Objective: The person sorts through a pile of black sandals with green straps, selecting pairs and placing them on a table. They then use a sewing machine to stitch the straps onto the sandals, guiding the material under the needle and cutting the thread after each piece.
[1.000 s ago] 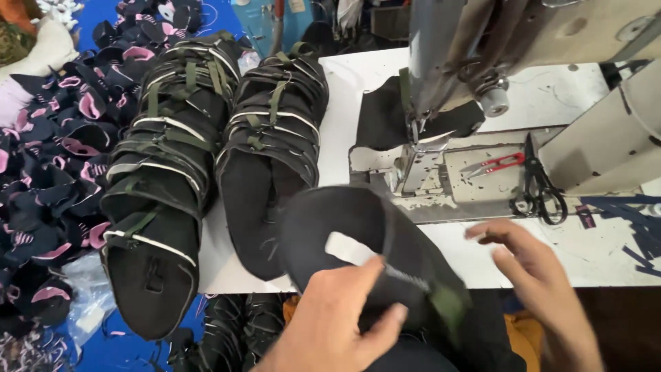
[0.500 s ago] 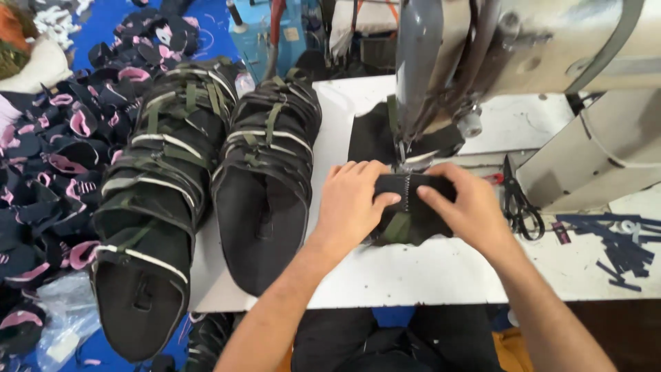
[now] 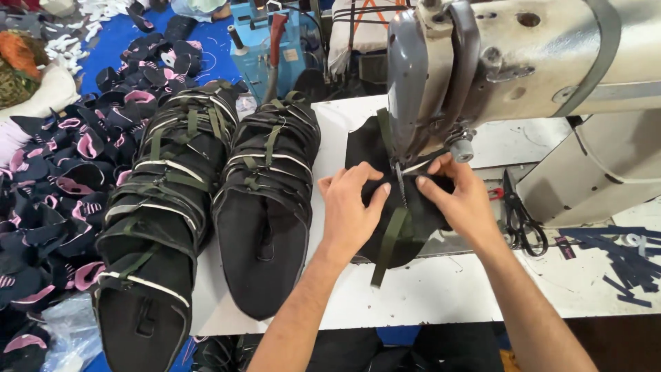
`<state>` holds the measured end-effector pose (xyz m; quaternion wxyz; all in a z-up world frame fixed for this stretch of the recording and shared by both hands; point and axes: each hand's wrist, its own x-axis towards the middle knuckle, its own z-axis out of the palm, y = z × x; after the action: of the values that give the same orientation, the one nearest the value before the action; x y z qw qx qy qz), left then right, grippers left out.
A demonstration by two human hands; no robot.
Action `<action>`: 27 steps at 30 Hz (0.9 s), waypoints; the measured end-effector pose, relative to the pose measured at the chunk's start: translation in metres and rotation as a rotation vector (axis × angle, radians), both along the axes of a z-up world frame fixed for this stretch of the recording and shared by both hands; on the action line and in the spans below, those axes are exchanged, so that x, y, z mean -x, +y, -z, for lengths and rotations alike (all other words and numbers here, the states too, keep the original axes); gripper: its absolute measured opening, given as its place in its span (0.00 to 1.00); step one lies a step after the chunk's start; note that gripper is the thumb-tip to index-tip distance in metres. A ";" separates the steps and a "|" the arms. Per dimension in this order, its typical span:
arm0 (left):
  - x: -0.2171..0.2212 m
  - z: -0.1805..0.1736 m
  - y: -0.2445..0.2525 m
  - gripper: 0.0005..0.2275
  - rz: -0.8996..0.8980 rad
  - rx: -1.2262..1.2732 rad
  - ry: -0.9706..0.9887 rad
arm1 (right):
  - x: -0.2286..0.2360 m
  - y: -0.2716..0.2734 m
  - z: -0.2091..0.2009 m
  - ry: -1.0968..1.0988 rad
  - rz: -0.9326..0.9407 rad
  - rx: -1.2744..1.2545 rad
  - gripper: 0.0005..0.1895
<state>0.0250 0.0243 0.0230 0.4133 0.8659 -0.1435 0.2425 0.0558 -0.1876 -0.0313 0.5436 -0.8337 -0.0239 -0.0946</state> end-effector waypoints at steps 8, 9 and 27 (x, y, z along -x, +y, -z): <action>-0.016 0.007 0.002 0.06 0.009 -0.027 -0.067 | -0.008 -0.037 0.008 0.040 -0.086 -0.174 0.07; -0.018 0.009 0.000 0.06 0.019 -0.022 -0.063 | -0.006 -0.051 0.013 0.043 -0.076 -0.171 0.07; -0.125 0.019 0.006 0.28 0.037 0.043 -0.017 | -0.003 -0.093 0.030 0.119 0.242 0.144 0.11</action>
<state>0.1497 0.0300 0.0044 0.4349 0.8519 -0.1579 0.2452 0.0584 -0.2803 -0.0612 0.4677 -0.8713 0.1022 -0.1078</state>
